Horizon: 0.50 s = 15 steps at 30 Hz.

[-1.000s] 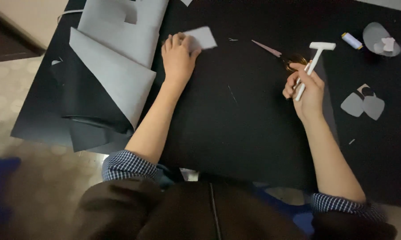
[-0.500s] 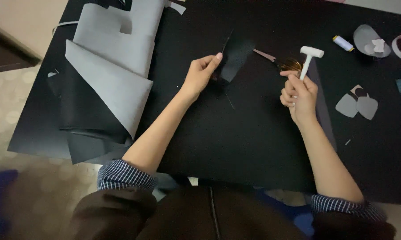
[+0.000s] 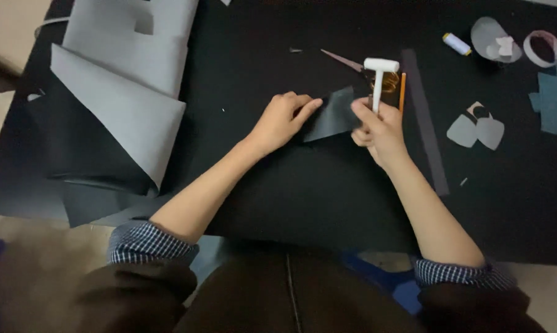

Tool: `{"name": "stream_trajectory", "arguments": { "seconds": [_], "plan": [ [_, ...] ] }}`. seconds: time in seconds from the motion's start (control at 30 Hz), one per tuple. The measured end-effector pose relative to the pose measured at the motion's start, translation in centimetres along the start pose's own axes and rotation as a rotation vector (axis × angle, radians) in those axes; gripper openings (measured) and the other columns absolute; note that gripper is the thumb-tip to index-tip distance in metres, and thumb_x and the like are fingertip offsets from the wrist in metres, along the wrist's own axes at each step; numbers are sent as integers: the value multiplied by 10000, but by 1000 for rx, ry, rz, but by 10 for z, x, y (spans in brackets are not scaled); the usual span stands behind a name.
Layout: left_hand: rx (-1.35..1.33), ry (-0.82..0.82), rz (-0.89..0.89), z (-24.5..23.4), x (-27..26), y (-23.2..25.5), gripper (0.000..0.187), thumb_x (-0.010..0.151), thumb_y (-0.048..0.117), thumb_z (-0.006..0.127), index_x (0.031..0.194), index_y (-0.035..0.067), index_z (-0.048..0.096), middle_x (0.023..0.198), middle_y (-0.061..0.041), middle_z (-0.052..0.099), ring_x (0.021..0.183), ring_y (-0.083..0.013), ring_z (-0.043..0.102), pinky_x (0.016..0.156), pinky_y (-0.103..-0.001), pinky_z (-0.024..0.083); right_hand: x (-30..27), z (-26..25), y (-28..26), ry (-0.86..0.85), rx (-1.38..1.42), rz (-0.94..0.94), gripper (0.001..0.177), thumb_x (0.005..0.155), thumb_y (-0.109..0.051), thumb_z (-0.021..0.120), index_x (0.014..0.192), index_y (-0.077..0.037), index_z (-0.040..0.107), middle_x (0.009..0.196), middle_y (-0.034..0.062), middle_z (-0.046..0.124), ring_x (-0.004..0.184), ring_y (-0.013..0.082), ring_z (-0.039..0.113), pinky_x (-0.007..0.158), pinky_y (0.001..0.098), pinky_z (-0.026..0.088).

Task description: Using a mallet and punch tool to create a series of holes in a leather piece, followed by trimming with scissors.

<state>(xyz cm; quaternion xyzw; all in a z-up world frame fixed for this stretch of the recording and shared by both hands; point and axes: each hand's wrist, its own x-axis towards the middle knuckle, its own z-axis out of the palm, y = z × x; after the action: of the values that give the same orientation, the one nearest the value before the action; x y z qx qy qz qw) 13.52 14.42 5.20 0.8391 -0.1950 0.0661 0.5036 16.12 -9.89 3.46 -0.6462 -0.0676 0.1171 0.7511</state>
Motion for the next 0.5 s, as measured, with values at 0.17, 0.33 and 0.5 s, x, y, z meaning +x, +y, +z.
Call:
{"name": "stream_trajectory", "arguments": {
  "seconds": [0.17,0.33,0.5],
  "plan": [
    [31,-11,34,11,4,-17,408,1111,315,502,952,29,745,852,-246,702,910,-465,675,813,-486,549,3,-3,-2,66,34,9,72,1019,-82,662,1049,-23,636,581,-82,296,365,9,347,346,172,297],
    [101,49,34,4,4,-21,474,1142,316,410,939,34,732,900,-207,728,954,-437,646,867,-473,516,-1,-1,-12,142,82,-4,117,1003,-74,681,1080,-11,620,597,-99,294,381,-9,368,344,165,304],
    [424,38,-60,-3,3,-20,331,1139,256,450,1134,61,717,1162,-130,625,1139,-325,527,999,-478,363,-2,0,-25,179,110,0,90,1021,-110,667,1057,-43,620,573,-92,258,372,3,287,370,172,258]
  ]
}}
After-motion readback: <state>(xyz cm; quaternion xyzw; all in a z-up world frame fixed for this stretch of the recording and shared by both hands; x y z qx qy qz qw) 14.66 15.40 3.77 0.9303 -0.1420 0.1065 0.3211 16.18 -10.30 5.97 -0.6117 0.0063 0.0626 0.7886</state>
